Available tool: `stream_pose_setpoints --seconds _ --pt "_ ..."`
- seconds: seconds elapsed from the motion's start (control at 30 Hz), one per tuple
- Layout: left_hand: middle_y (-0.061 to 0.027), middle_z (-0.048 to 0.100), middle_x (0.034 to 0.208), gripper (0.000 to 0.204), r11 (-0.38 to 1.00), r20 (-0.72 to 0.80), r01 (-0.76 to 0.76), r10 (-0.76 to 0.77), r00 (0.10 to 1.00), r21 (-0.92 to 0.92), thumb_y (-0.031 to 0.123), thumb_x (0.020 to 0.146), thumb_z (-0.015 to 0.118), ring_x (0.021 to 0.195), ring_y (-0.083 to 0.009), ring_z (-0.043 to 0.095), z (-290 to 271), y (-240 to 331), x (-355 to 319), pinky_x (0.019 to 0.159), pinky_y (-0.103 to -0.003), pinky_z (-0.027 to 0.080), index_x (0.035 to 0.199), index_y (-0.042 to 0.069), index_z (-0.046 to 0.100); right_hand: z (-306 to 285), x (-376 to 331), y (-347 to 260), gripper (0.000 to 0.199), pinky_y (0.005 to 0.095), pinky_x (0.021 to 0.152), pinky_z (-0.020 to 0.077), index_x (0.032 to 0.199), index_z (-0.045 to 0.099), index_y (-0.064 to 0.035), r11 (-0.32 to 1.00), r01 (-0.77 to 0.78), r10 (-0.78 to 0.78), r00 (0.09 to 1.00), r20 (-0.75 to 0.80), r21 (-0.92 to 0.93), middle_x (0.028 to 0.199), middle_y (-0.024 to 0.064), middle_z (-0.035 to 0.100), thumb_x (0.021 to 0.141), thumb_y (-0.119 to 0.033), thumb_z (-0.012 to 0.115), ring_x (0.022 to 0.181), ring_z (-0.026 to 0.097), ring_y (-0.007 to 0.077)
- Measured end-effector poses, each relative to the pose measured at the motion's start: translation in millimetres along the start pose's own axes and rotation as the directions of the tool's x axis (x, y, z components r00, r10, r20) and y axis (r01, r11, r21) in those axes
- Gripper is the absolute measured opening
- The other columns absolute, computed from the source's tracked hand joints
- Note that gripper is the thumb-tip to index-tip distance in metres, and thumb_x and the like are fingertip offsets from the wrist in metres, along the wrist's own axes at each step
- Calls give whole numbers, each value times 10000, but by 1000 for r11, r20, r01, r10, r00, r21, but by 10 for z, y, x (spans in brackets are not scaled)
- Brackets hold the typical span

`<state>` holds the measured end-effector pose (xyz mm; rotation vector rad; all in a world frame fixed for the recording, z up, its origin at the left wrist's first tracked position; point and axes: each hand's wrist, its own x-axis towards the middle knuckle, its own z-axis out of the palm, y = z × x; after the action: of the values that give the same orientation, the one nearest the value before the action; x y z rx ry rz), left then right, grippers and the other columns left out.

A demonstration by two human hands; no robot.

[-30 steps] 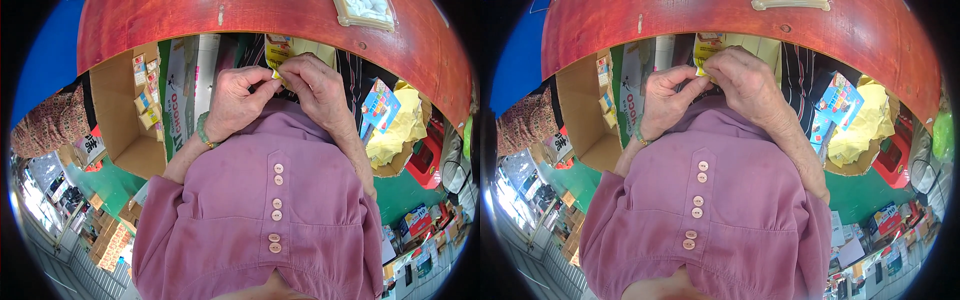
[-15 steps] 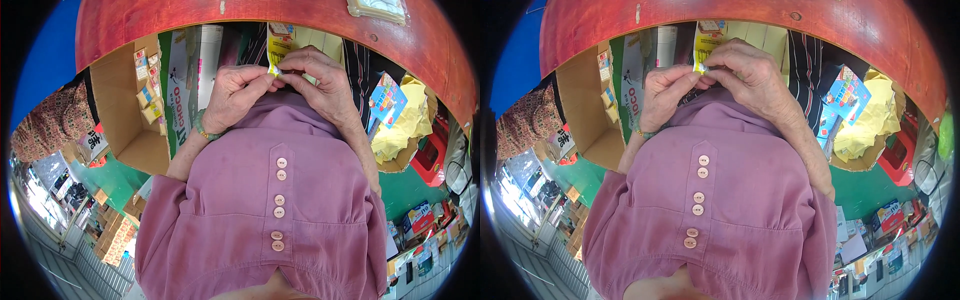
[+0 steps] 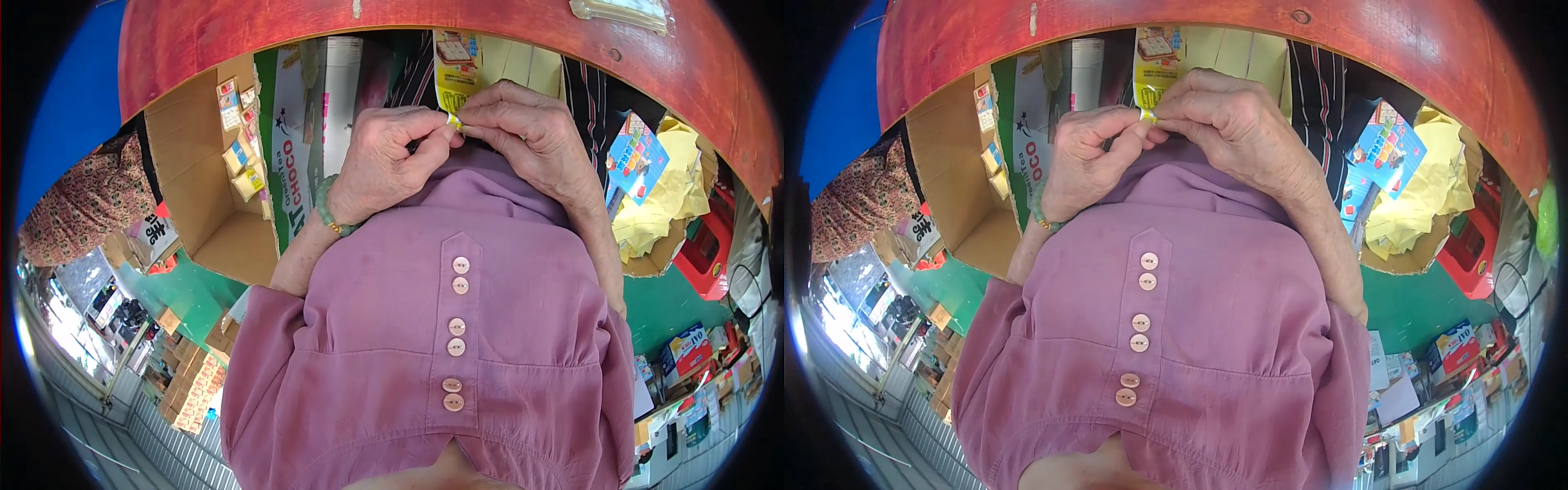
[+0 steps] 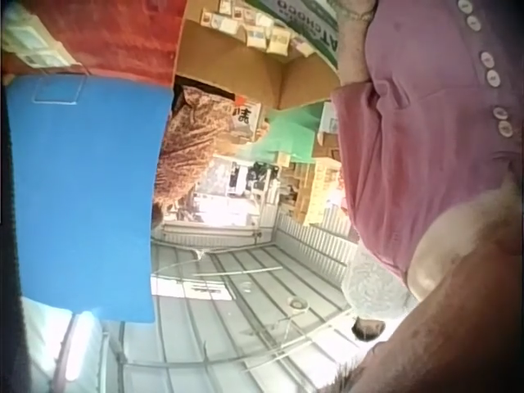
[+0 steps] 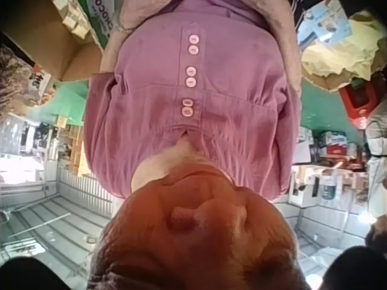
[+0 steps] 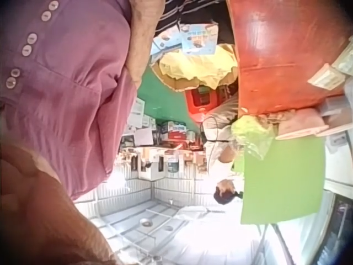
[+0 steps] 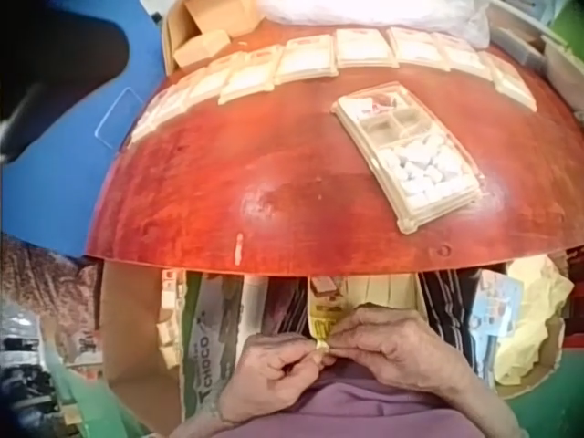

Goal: Packaging small white cubes into plastic trays and applying adhesive labels to seal them.

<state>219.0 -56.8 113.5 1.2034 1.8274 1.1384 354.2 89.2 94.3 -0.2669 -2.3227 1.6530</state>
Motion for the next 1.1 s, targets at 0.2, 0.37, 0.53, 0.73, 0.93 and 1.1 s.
stream_pose_setpoints --seconds 0.2,0.37,0.53,0.73,0.93,1.1 --pt "-123 626 653 52 991 -25 -83 87 996 108 3 764 586 559 -247 610 33 30 33 522 -314 480 751 -21 630 12 -5 -35 141 309 716 528 893 652 33 990 73 -76 997 -18 -117 902 117 638 753 55 654 826 644 253" --pt "-132 581 625 50 959 5 -140 144 990 247 6 739 592 566 -292 578 26 66 54 528 -359 465 697 -16 577 72 -31 -98 196 340 713 530 925 623 27 956 92 -101 995 -17 -278 912 129 629 735 69 640 831 632 292" --pt "-136 565 617 84 941 -3 -145 154 988 305 11 731 593 569 -301 571 44 91 74 535 -379 458 667 -14 546 129 -49 -171 212 368 722 529 934 607 22 902 75 -97 995 -29 -426 924 134 623 730 75 620 850 626 306" --pt "-139 575 625 69 970 -6 -100 104 995 223 3 734 581 565 -300 574 27 78 64 533 -372 460 676 -23 554 83 -33 -95 151 365 741 523 933 613 18 965 3 -17 998 -52 -261 923 143 632 785 47 600 843 634 313" --pt "-93 678 743 108 972 105 -15 -10 994 234 39 850 575 658 -180 647 -23 41 47 605 -277 503 837 -30 656 55 -18 16 107 315 713 511 921 629 42 994 -58 56 998 -25 -89 882 146 644 819 35 598 823 648 268" --pt "-89 685 753 135 986 88 76 -90 992 151 36 875 556 689 -144 651 -26 35 35 623 -265 510 883 -44 664 58 -20 57 111 301 711 508 927 642 36 996 -86 86 996 -33 -5 868 131 648 822 17 614 800 647 230"
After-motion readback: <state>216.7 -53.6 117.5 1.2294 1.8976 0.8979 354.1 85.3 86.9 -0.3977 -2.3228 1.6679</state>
